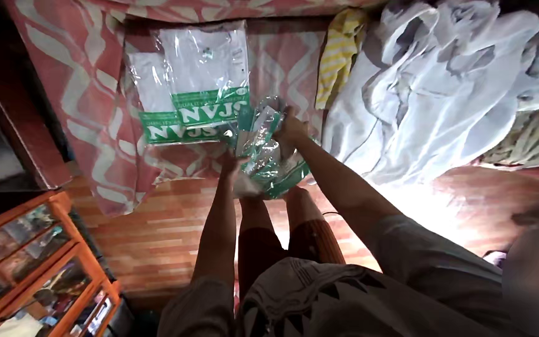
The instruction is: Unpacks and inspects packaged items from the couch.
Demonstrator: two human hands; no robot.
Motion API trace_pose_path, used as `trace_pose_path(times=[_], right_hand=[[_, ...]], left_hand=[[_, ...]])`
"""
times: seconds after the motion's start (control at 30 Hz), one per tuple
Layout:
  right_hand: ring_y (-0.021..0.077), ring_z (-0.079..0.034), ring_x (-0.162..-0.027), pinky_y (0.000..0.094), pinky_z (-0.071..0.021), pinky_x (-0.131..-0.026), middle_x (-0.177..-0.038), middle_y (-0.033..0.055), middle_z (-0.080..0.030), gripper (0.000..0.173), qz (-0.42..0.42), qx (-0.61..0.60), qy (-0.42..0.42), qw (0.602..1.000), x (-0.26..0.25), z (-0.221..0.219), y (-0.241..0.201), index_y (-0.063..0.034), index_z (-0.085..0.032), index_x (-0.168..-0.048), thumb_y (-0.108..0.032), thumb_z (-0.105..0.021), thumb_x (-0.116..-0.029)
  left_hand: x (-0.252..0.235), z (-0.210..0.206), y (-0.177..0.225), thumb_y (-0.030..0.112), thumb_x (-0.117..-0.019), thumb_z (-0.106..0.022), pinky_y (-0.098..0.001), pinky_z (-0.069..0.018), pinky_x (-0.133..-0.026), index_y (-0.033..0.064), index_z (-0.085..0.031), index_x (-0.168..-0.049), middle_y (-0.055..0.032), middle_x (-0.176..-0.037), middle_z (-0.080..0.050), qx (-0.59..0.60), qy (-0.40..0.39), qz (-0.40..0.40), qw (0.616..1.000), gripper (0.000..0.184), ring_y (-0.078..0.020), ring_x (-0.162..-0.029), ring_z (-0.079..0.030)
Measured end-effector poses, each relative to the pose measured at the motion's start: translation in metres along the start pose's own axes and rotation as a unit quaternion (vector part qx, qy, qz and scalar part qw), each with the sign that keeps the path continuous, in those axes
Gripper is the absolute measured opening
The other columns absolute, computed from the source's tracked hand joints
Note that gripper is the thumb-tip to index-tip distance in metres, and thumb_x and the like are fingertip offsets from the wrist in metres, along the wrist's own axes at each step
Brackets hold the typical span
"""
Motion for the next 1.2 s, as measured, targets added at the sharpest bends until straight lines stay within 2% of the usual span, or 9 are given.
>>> trace_pose_path(times=[0.13, 0.27, 0.43, 0.53, 0.67, 0.83, 0.93, 1.07, 1.2], right_hand=[[0.0379, -0.064, -0.108, 0.0561, -0.0500, -0.096, -0.116, 0.0280, -0.066, 0.037, 0.091, -0.155, -0.077, 0.981, 0.023, 0.003, 0.032, 0.0084, -0.062, -0.123, -0.009, -0.073, -0.0920], [0.0283, -0.066, -0.108, 0.0484, -0.0529, -0.097, -0.119, 0.0206, -0.068, 0.038, 0.012, -0.254, -0.038, 0.966, 0.056, 0.008, 0.093, 0.0034, -0.063, -0.126, -0.010, -0.074, -0.0922], [0.0182, -0.065, -0.103, 0.0424, -0.0552, -0.092, -0.114, 0.0123, -0.069, 0.033, -0.024, -0.387, 0.048, 0.921, 0.093, 0.005, 0.141, -0.0002, -0.066, -0.120, -0.008, -0.074, -0.0893], [0.0111, -0.065, -0.100, 0.0355, -0.0575, -0.088, -0.112, 0.0061, -0.069, 0.037, -0.026, -0.472, 0.078, 0.878, 0.097, -0.004, 0.149, -0.0047, -0.063, -0.123, -0.005, -0.072, -0.0873], [0.0111, -0.069, -0.084, 0.0342, -0.0606, -0.074, -0.097, 0.0034, -0.071, 0.030, -0.066, -0.565, 0.069, 0.820, 0.104, -0.011, 0.153, -0.0073, -0.061, -0.120, -0.007, -0.066, -0.0907], [0.0071, -0.069, -0.074, 0.0288, -0.0604, -0.066, -0.086, -0.0023, -0.072, 0.020, -0.055, -0.607, 0.067, 0.790, 0.119, -0.007, 0.152, -0.0123, -0.061, -0.111, -0.007, -0.060, -0.0912], [0.0048, -0.068, -0.072, 0.0262, -0.0598, -0.064, -0.084, -0.0046, -0.072, 0.019, -0.030, -0.631, 0.083, 0.771, 0.121, -0.004, 0.153, -0.0149, -0.060, -0.110, -0.010, -0.058, -0.0920], [0.0027, -0.069, -0.079, 0.0251, -0.0606, -0.070, -0.089, -0.0066, -0.072, 0.024, 0.004, -0.663, 0.120, 0.739, 0.121, -0.003, 0.152, -0.0170, -0.059, -0.114, -0.013, -0.060, -0.0902], [0.0030, -0.067, -0.078, 0.0255, -0.0594, -0.070, -0.090, -0.0058, -0.069, 0.017, 0.003, -0.698, 0.142, 0.702, 0.110, -0.002, 0.113, -0.0151, -0.057, -0.114, -0.010, -0.053, -0.0980]], left_hand=[[-0.010, 0.006, 0.005, 0.011, -0.0937, -0.072, -0.0460, -0.0500, -0.106, -0.0056, -0.049, -0.143, -0.0262, -0.136, -0.059, -0.012, -0.011, -0.065, 0.998, 0.057, -0.0311, -0.124, -0.060], [-0.012, 0.022, 0.031, 0.022, -0.1068, -0.055, -0.0442, -0.0507, -0.105, -0.0055, -0.051, -0.141, -0.0243, -0.137, -0.059, 0.152, 0.094, -0.066, 0.982, 0.044, -0.0290, -0.124, -0.060], [-0.043, 0.018, 0.078, 0.049, -0.1041, -0.055, -0.0523, -0.0412, -0.114, 0.0119, -0.038, -0.155, -0.0117, -0.158, -0.043, 0.370, 0.203, -0.016, 0.906, 0.065, -0.0260, -0.145, -0.043], [-0.066, 0.009, 0.115, 0.044, -0.0999, -0.065, -0.0555, -0.0524, -0.105, 0.0054, -0.046, -0.147, -0.0171, -0.144, -0.055, 0.443, 0.229, -0.023, 0.867, 0.064, -0.0299, -0.131, -0.057], [-0.055, 0.019, 0.154, 0.038, -0.0978, -0.069, -0.0588, -0.0526, -0.101, 0.0001, -0.046, -0.146, -0.0232, -0.143, -0.053, 0.310, 0.270, 0.036, 0.911, 0.065, -0.0350, -0.129, -0.055], [-0.037, 0.094, 0.123, 0.028, -0.0926, -0.078, -0.0422, -0.0483, -0.108, -0.0045, -0.046, -0.147, -0.0251, -0.140, -0.056, 0.213, 0.477, -0.034, 0.852, 0.071, -0.0304, -0.129, -0.056], [-0.048, 0.121, 0.095, 0.029, -0.0989, -0.069, -0.0445, -0.0504, -0.107, -0.0031, -0.041, -0.149, -0.0243, -0.143, -0.054, 0.240, 0.447, -0.029, 0.861, 0.066, -0.0300, -0.129, -0.056], [-0.034, 0.125, 0.132, 0.013, -0.0928, -0.076, -0.0414, -0.0568, -0.096, -0.0036, -0.054, -0.136, -0.0200, -0.126, -0.064, 0.258, 0.389, -0.103, 0.878, 0.051, -0.0249, -0.113, -0.066], [0.065, 0.142, 0.195, 0.020, -0.0867, -0.081, -0.0388, -0.0553, -0.098, -0.0010, -0.066, -0.125, -0.0161, -0.117, -0.070, -0.004, 0.425, -0.171, 0.889, 0.046, -0.0209, -0.110, -0.068]])
Point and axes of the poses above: each hand's wrist, its own x-axis away from the middle knuckle, its own z-axis out of the back of the hand, y = z × x, the point moved 4 cm from there along -x, towards the middle knuckle
